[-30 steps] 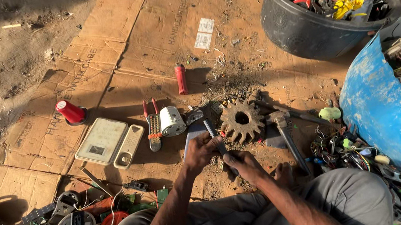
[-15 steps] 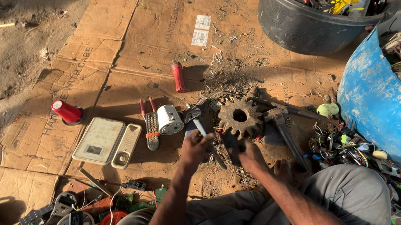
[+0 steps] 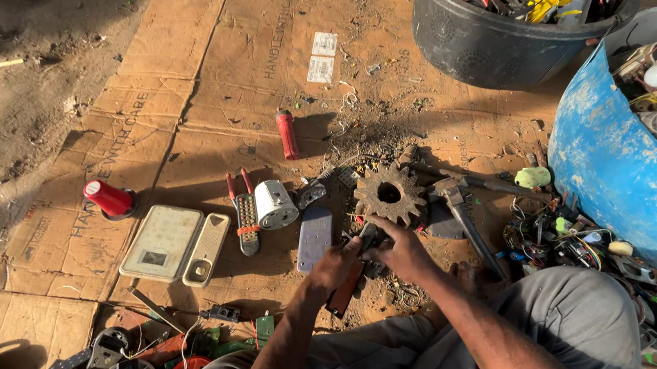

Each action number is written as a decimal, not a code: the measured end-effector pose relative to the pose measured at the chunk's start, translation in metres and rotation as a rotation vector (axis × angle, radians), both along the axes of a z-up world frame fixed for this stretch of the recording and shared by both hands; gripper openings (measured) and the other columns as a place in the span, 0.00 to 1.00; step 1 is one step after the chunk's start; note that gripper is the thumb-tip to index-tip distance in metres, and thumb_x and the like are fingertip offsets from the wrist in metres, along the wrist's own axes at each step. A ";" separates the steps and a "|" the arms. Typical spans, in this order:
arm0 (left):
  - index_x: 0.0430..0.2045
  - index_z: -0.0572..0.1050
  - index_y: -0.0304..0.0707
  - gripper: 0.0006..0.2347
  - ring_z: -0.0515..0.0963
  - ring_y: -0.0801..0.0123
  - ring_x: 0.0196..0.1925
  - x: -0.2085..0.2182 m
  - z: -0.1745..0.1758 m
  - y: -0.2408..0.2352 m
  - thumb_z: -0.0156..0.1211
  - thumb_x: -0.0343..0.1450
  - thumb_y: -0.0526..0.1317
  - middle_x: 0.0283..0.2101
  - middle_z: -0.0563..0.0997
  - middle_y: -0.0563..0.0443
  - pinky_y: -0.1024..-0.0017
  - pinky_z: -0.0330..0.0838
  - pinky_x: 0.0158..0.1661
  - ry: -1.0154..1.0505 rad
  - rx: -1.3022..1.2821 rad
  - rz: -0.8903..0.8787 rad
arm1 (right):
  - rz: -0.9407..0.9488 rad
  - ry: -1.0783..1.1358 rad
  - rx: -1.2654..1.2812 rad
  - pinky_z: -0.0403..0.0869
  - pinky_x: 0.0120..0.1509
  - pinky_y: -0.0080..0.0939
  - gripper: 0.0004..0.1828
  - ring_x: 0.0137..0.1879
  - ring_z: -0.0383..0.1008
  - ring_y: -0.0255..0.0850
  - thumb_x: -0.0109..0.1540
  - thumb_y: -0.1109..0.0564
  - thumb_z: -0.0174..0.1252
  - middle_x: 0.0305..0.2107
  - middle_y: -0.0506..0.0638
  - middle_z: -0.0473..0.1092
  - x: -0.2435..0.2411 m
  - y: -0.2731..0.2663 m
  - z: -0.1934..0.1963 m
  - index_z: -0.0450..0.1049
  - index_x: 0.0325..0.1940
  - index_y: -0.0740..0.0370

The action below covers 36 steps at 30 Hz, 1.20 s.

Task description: The person sits on a cardboard sheet outdoors and uses a hammer and pliers to dismantle various electronic components. They break open a black plastic housing, a white plastic device, and a remote control, separating parts and discarding them into a nearby blue barrel.

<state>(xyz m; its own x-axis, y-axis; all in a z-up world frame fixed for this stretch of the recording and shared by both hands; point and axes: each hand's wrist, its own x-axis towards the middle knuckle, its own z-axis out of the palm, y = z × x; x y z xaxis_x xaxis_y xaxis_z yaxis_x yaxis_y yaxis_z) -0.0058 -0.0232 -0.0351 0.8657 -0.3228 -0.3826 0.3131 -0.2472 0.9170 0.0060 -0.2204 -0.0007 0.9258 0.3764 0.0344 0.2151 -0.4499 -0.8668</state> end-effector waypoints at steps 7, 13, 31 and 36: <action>0.35 0.74 0.27 0.22 0.78 0.61 0.17 -0.006 0.011 -0.013 0.45 0.78 0.54 0.20 0.74 0.46 0.62 0.76 0.18 0.062 -0.140 0.251 | -0.213 -0.224 -0.046 0.79 0.50 0.43 0.36 0.49 0.80 0.43 0.54 0.56 0.71 0.47 0.53 0.77 -0.003 0.009 -0.039 0.69 0.66 0.55; 0.33 0.76 0.31 0.22 0.76 0.65 0.15 0.010 -0.009 0.006 0.45 0.77 0.54 0.20 0.73 0.48 0.65 0.74 0.16 0.083 -0.238 0.390 | -0.286 -0.062 -0.105 0.81 0.52 0.44 0.24 0.52 0.81 0.45 0.58 0.56 0.68 0.50 0.54 0.77 0.005 -0.004 -0.053 0.73 0.57 0.59; 0.45 0.80 0.30 0.24 0.80 0.66 0.31 0.008 -0.017 0.002 0.50 0.77 0.56 0.34 0.83 0.45 0.67 0.77 0.31 -0.074 -0.145 0.304 | -0.043 -0.273 0.025 0.73 0.66 0.50 0.40 0.66 0.70 0.51 0.60 0.54 0.70 0.63 0.61 0.67 -0.012 0.014 -0.023 0.61 0.73 0.62; 0.32 0.79 0.27 0.23 0.78 0.61 0.23 0.015 -0.048 0.008 0.48 0.77 0.54 0.25 0.80 0.42 0.64 0.73 0.22 -0.123 -0.029 0.347 | -0.143 -0.033 -0.005 0.81 0.54 0.46 0.31 0.52 0.76 0.45 0.51 0.56 0.75 0.48 0.57 0.71 -0.015 0.015 -0.028 0.67 0.53 0.63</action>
<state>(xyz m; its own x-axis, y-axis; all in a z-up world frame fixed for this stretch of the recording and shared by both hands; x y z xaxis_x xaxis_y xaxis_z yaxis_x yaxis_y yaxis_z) 0.0090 -0.0153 -0.0833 0.9645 -0.0110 -0.2638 0.2607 -0.1193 0.9580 -0.0091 -0.2055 -0.0290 0.9683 0.2412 0.0643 0.1772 -0.4823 -0.8579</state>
